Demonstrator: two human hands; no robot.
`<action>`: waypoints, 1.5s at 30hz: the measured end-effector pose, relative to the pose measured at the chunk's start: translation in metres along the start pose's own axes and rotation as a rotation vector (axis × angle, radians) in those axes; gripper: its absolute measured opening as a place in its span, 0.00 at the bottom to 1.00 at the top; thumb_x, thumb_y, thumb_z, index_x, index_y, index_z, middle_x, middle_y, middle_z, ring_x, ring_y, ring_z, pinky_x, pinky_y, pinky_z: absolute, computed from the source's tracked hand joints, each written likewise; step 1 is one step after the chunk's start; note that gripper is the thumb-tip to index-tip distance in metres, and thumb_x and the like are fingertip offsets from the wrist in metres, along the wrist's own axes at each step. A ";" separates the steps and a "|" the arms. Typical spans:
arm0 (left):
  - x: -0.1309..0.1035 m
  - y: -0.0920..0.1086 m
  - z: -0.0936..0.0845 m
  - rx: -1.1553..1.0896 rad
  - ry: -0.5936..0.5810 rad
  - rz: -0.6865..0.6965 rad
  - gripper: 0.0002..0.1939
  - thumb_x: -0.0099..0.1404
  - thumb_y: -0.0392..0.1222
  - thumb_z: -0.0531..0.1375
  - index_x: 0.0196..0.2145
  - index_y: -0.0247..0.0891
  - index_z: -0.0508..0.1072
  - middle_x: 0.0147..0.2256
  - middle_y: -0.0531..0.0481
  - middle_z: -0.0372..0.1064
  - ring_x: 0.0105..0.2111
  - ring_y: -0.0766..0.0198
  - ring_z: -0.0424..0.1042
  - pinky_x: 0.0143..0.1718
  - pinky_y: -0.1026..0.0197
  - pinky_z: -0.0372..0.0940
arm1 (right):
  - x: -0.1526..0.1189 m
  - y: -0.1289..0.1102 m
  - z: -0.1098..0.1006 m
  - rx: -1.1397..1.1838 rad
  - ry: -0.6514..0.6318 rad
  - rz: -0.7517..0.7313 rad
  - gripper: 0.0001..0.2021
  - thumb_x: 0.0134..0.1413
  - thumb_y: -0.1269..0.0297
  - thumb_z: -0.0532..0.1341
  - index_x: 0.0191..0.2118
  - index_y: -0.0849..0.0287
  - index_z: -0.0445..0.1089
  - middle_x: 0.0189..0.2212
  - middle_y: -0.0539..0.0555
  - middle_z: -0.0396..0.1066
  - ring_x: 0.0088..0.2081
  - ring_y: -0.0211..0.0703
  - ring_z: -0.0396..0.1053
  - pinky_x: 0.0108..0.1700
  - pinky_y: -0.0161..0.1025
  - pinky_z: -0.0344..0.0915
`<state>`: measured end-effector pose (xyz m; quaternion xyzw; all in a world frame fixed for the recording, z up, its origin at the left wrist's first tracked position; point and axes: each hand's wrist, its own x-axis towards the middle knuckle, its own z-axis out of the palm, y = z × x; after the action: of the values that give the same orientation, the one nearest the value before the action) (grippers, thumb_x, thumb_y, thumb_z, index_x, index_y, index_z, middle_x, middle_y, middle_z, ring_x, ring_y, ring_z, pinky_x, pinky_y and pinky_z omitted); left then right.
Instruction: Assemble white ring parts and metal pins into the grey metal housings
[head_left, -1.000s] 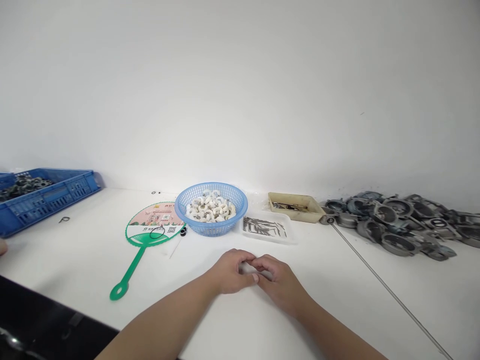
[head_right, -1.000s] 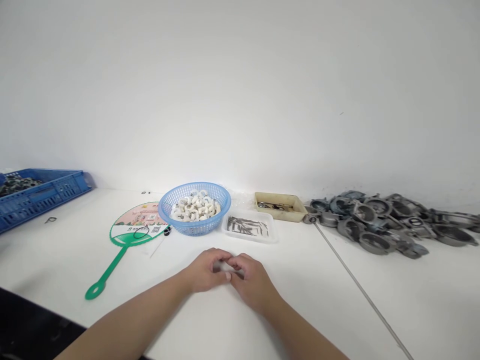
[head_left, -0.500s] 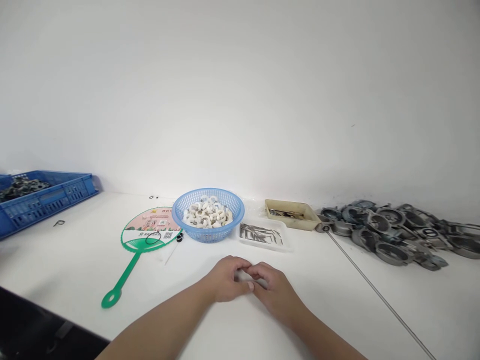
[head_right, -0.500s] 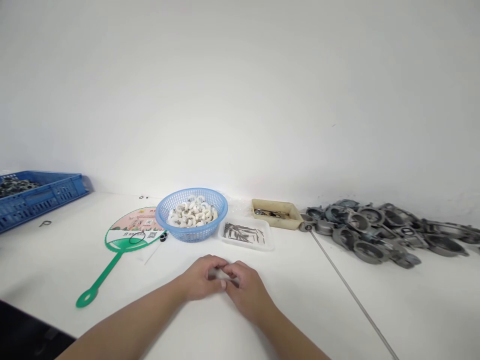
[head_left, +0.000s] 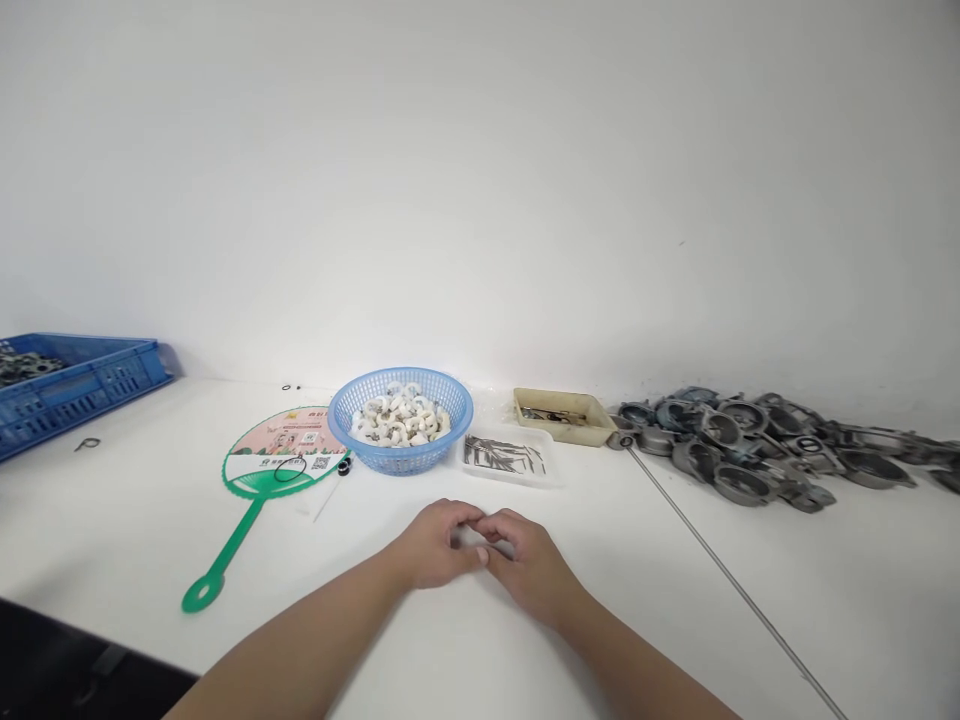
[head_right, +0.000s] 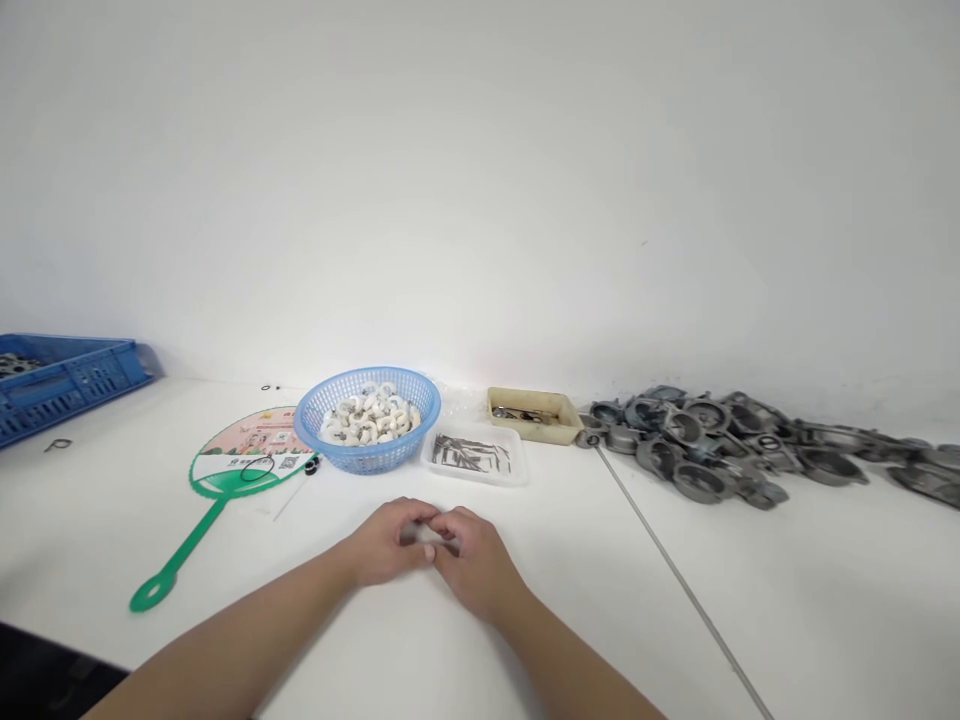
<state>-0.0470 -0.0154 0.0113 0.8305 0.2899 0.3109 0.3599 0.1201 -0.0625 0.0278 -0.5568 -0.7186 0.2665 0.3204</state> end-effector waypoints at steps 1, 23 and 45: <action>0.000 0.000 0.000 -0.001 -0.002 -0.002 0.16 0.54 0.41 0.61 0.42 0.40 0.72 0.40 0.51 0.71 0.41 0.59 0.66 0.45 0.59 0.61 | 0.000 0.000 0.000 -0.003 0.001 -0.008 0.07 0.46 0.66 0.58 0.33 0.57 0.71 0.32 0.52 0.67 0.35 0.43 0.66 0.38 0.38 0.63; 0.061 -0.002 -0.135 0.899 0.009 -0.623 0.19 0.61 0.38 0.53 0.51 0.41 0.67 0.49 0.47 0.67 0.47 0.55 0.67 0.43 0.59 0.64 | -0.003 0.014 0.009 0.034 0.064 -0.049 0.06 0.48 0.65 0.57 0.32 0.57 0.69 0.33 0.52 0.69 0.35 0.41 0.68 0.39 0.38 0.64; 0.072 -0.015 -0.135 0.973 0.210 -0.491 0.12 0.62 0.32 0.53 0.43 0.33 0.70 0.41 0.41 0.69 0.43 0.56 0.68 0.43 0.59 0.62 | -0.004 0.020 0.010 0.075 0.097 -0.048 0.06 0.47 0.65 0.57 0.33 0.57 0.70 0.36 0.52 0.71 0.37 0.42 0.69 0.41 0.40 0.66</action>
<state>-0.1024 0.1006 0.0952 0.7735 0.6195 0.1292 -0.0342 0.1262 -0.0623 0.0060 -0.5392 -0.7049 0.2582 0.3818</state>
